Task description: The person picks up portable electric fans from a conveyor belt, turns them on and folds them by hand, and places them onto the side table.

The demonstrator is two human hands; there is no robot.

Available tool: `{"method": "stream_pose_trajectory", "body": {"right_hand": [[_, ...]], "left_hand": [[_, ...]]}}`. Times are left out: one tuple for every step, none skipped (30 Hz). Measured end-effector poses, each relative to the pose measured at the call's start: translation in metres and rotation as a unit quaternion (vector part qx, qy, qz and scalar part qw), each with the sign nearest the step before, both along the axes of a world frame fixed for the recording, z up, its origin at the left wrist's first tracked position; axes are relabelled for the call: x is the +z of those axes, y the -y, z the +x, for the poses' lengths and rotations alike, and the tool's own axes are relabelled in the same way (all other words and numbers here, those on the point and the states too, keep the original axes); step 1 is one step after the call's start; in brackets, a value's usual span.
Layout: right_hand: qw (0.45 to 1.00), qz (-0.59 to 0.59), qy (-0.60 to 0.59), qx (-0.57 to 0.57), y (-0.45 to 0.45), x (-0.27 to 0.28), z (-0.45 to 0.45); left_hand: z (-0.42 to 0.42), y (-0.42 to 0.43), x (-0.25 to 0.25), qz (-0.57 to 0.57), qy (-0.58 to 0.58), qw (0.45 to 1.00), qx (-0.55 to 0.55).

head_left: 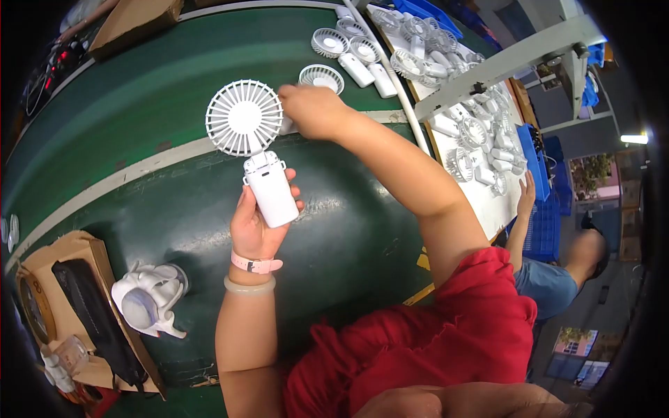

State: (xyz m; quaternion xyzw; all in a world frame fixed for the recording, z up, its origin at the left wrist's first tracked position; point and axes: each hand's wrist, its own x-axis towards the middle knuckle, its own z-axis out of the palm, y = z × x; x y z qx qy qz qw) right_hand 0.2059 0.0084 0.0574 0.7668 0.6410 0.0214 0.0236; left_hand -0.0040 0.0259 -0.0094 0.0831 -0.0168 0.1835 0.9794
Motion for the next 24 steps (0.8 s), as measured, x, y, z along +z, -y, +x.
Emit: {"method": "stream_pose_trajectory", "body": {"right_hand": [[0.999,-0.026,-0.036,-0.025,0.009,0.006,-0.011],[0.996,-0.045,-0.050,-0.056,0.018,0.012,-0.016],[0.996,-0.047,-0.050,-0.054,0.025,0.013,-0.017],[0.995,-0.043,-0.057,-0.075,0.032,0.014,-0.016],[0.992,-0.039,-0.064,-0.096,0.040,0.014,-0.015],[0.992,0.015,-0.071,-0.105,0.050,0.009,-0.015],[0.992,0.015,-0.073,-0.105,0.053,0.008,-0.017],[0.984,0.019,-0.060,-0.169,0.055,0.008,-0.019],[0.971,0.022,-0.046,-0.231,0.057,0.008,-0.020],[0.962,0.059,-0.022,-0.264,0.061,0.000,-0.017],[0.948,0.077,-0.029,-0.308,0.064,-0.006,-0.012],[0.930,0.095,-0.036,-0.352,0.067,-0.011,-0.006],[0.924,0.115,-0.040,-0.361,0.072,-0.017,0.000],[0.923,0.124,-0.054,-0.361,0.076,-0.023,0.008],[0.921,0.130,-0.067,-0.361,0.082,-0.027,0.017],[0.908,0.118,-0.223,-0.334,0.085,-0.015,0.024],[0.777,0.181,-0.525,-0.296,0.092,-0.016,0.024],[0.558,0.224,-0.767,-0.226,0.098,-0.018,0.022],[0.325,0.196,-0.913,-0.149,0.106,-0.023,0.016],[0.167,0.177,-0.969,-0.051,0.105,-0.025,-0.003],[0.141,0.166,-0.976,0.004,0.104,-0.025,-0.023],[0.149,0.168,-0.974,0.039,0.104,-0.033,-0.037],[0.137,0.163,-0.976,0.053,0.101,-0.034,-0.050],[0.153,0.150,-0.975,0.056,0.097,-0.037,-0.053]], "left_hand": [[0.000,0.000,-0.001,-0.004,0.002,1.000,0.002],[-0.001,0.000,-0.001,-0.006,0.001,1.000,0.006],[-0.001,-0.001,0.000,0.002,-0.008,1.000,0.008],[-0.001,0.000,0.004,0.011,-0.016,1.000,0.008],[-0.001,0.001,0.008,0.009,-0.017,1.000,0.010],[-0.002,0.003,0.014,0.027,-0.034,0.999,0.026],[-0.002,0.004,0.018,0.046,-0.049,0.997,0.041],[-0.001,0.003,0.013,0.096,-0.051,0.993,0.055],[0.000,0.004,0.009,0.144,-0.053,0.986,0.070],[-0.001,0.007,0.015,0.231,-0.143,0.959,0.076],[0.002,0.011,0.012,0.251,-0.184,0.944,0.107],[0.007,0.014,0.008,0.270,-0.225,0.926,0.138],[0.007,0.015,0.011,0.287,-0.237,0.917,0.142],[0.007,0.014,0.012,0.286,-0.241,0.916,0.143],[0.006,0.013,0.013,0.262,-0.223,0.931,0.123],[0.005,0.013,0.015,0.236,-0.206,0.944,0.103],[0.005,0.012,0.017,0.245,-0.200,0.944,0.096],[0.004,0.011,0.017,0.245,-0.202,0.943,0.098],[0.004,0.010,0.016,0.236,-0.205,0.946,0.092],[0.003,0.009,0.016,0.226,-0.207,0.948,0.087],[0.003,0.009,0.016,0.224,-0.210,0.947,0.091],[0.003,0.010,0.017,0.231,-0.208,0.945,0.100],[0.003,0.010,0.017,0.238,-0.206,0.943,0.107],[0.003,0.011,0.016,0.238,-0.211,0.942,0.106]]}}
